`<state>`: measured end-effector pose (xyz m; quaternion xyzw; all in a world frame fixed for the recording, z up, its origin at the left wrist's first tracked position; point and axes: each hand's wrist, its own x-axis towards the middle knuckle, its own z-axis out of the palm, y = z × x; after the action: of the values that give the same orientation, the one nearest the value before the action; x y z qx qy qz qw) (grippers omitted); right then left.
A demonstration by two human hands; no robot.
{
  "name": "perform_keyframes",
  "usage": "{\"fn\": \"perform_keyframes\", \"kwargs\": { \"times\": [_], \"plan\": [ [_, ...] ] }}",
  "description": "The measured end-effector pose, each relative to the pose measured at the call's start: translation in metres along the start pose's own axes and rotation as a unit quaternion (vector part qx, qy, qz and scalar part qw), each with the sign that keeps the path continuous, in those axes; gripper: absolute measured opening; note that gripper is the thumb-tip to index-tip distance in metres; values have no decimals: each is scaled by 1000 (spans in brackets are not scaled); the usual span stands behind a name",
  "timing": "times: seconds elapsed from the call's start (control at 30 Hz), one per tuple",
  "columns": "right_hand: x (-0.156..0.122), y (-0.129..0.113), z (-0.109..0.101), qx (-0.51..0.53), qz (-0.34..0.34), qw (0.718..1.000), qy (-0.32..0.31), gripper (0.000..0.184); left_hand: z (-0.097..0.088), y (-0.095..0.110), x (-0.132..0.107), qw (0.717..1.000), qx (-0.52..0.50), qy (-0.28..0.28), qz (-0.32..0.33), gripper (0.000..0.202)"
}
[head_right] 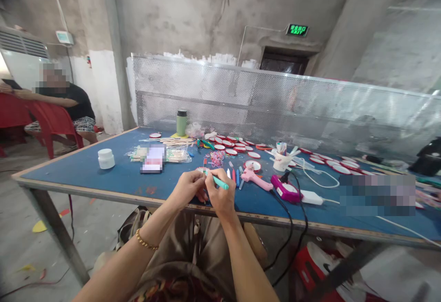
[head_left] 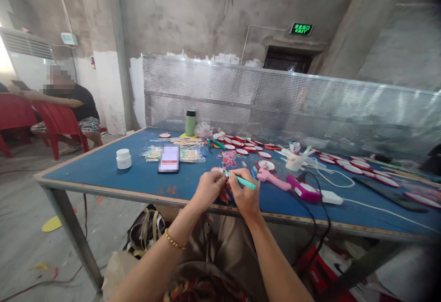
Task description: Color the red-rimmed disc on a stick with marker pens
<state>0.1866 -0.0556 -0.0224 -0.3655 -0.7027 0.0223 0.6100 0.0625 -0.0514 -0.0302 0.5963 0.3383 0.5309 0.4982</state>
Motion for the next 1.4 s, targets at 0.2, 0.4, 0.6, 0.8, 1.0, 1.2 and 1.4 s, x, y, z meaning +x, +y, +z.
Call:
{"fn": "perform_keyframes", "kwargs": {
  "times": [0.2,0.4,0.6,0.8,1.0,1.2,1.4],
  "plan": [
    [0,1,0,-1,12,1000,8,19,0,2,-1,1000,-7,-2,-2,21],
    [0,2,0,-3,6,1000,4,20,1,2,-1,1000,-17,-4,-5,23],
    [0,1,0,-3,3,1000,3,20,1,2,0,1000,-13,0,-7,19],
    [0,0,0,0,7,1000,4,19,1,2,-1,1000,-6,-1,-1,17],
    [0,-2,0,2,0,1000,7,19,0,1,0,1000,-2,-3,1,21],
    [1,-3,0,6,-5,1000,-7,19,0,-3,2,1000,11,-1,3,20],
    [0,-2,0,3,-1,1000,2,19,0,-4,3,1000,-2,-3,3,20]
  ]
}}
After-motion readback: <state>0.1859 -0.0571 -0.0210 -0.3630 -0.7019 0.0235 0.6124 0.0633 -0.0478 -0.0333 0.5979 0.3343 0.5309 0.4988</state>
